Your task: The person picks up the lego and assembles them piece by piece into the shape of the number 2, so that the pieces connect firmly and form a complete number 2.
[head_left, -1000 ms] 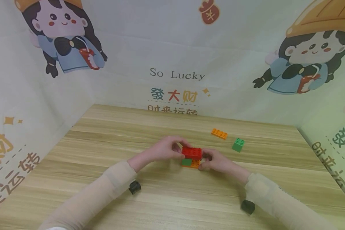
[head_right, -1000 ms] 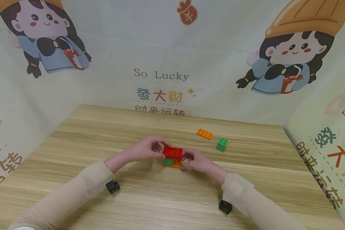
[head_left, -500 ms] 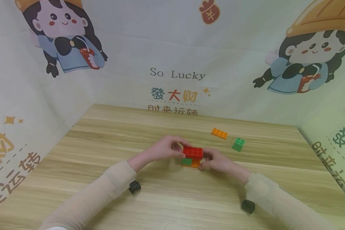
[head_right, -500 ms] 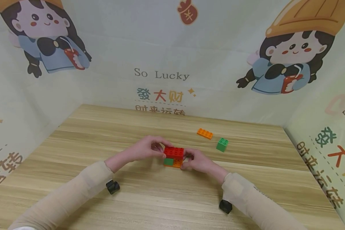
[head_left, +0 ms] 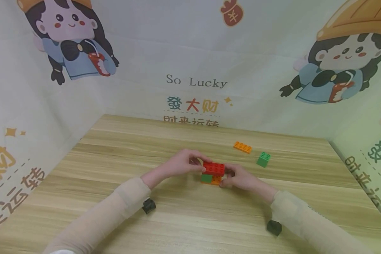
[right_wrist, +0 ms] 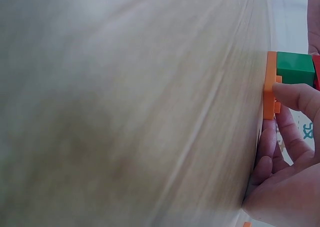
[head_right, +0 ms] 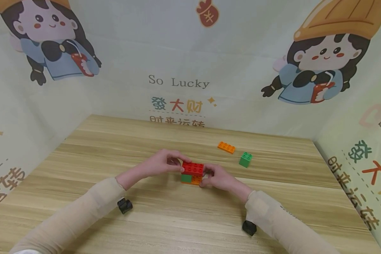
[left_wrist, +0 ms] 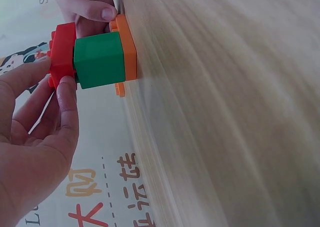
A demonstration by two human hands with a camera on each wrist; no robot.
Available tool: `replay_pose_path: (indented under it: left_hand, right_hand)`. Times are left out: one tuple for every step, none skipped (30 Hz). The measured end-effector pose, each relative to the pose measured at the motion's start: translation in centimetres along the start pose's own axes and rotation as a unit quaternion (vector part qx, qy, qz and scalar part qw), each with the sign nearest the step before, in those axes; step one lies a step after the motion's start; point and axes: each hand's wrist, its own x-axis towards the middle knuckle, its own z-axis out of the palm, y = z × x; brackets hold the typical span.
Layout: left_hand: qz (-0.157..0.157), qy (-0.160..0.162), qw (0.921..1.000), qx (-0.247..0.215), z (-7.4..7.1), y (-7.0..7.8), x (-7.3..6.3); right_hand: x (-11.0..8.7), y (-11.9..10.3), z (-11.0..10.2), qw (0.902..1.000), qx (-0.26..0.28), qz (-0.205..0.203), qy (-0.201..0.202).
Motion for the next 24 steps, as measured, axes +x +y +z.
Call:
replay_pose_path:
  left_hand:
    - [0.000, -0.001, 1.0000, 0.001, -0.01, -0.01, 0.02]
    - [-0.001, -0.001, 1.0000, 0.001, -0.02, -0.03, 0.05]
    - [-0.001, -0.001, 1.0000, 0.002, -0.02, -0.04, 0.06]
    - [0.000, -0.002, 1.0000, 0.002, -0.02, -0.06, 0.07]
    - [0.000, -0.002, 1.0000, 0.003, -0.02, -0.08, 0.08]
    - [0.001, -0.002, 1.0000, 0.003, -0.02, -0.10, 0.07]
    - [0.003, -0.002, 1.0000, 0.004, -0.02, -0.11, 0.07]
    - [0.004, -0.002, 1.0000, 0.005, -0.01, -0.11, 0.05]
    - [0.006, -0.002, 1.0000, 0.005, 0.00, -0.13, 0.04]
    - [0.008, -0.002, 0.9999, 0.005, 0.01, -0.16, 0.03]
    - [0.009, -0.002, 0.9999, 0.005, 0.01, -0.19, 0.03]
    - [0.011, -0.002, 0.9999, 0.004, 0.02, -0.20, 0.03]
    - [0.011, -0.002, 0.9999, 0.003, 0.00, -0.20, 0.02]
    - [0.012, -0.003, 0.9999, 0.002, -0.02, -0.20, 0.01]
    - [0.013, -0.003, 0.9999, 0.001, -0.02, -0.22, 0.04]
    - [0.013, -0.003, 0.9999, 0.000, -0.03, -0.22, 0.06]
    - [0.013, -0.003, 0.9999, -0.001, -0.05, -0.20, 0.08]
    - [0.014, -0.003, 0.9999, -0.001, -0.07, -0.17, 0.10]
    - [0.014, -0.004, 0.9999, -0.002, -0.09, -0.14, 0.13]
    - [0.015, -0.005, 0.9999, -0.002, -0.09, -0.13, 0.17]
    - [0.015, -0.006, 0.9999, -0.002, -0.09, -0.11, 0.21]
    - [0.014, -0.007, 0.9999, -0.003, -0.12, -0.06, 0.21]
    - [0.014, -0.008, 0.9999, -0.004, -0.14, -0.02, 0.20]
    - [0.013, -0.009, 0.9999, -0.005, -0.16, 0.04, 0.19]
  right_hand:
    - [-0.02, -0.05, -0.01, 1.0000, 0.001, -0.001, 0.000]
    - [-0.02, -0.11, -0.02, 1.0000, 0.002, -0.002, 0.000]
    - [-0.03, -0.14, -0.04, 1.0000, 0.004, -0.003, 0.000]
    - [-0.03, -0.15, -0.04, 1.0000, 0.004, -0.002, 0.000]
    - [-0.03, -0.16, -0.05, 1.0000, 0.004, -0.003, 0.001]
    - [-0.01, -0.14, -0.04, 1.0000, 0.004, -0.002, 0.001]
    - [0.00, -0.11, -0.03, 1.0000, 0.002, -0.002, 0.002]
    - [0.03, -0.04, -0.03, 1.0000, 0.001, -0.001, 0.002]
    - [0.06, 0.03, -0.02, 1.0000, 0.000, -0.001, 0.002]
    - [0.10, 0.09, -0.01, 1.0000, -0.002, 0.000, 0.003]
    - [0.13, 0.15, -0.01, 1.0000, -0.002, -0.001, 0.003]
    - [0.17, 0.22, -0.01, 1.0000, -0.003, 0.001, 0.003]
    - [0.21, 0.27, -0.01, 1.0000, -0.003, 0.001, 0.004]
    - [0.26, 0.32, -0.01, 1.0000, -0.003, 0.003, 0.003]
    - [0.27, 0.33, -0.02, 1.0000, -0.003, 0.004, 0.004]
    - [0.28, 0.34, -0.02, 1.0000, -0.004, 0.005, 0.003]
    - [0.29, 0.35, -0.02, 1.0000, -0.006, 0.005, 0.003]
    - [0.28, 0.34, -0.03, 1.0000, -0.007, 0.007, 0.003]
    - [0.28, 0.33, -0.04, 0.9999, -0.007, 0.007, 0.004]
    - [0.28, 0.32, -0.05, 0.9999, -0.008, 0.007, 0.004]
    - [0.28, 0.31, -0.06, 0.9999, -0.008, 0.007, 0.004]
    - [0.27, 0.29, -0.06, 0.9999, -0.009, 0.007, 0.003]
    - [0.26, 0.27, -0.07, 0.9999, -0.009, 0.006, 0.004]
    - [0.25, 0.26, -0.08, 0.9999, -0.009, 0.005, 0.003]
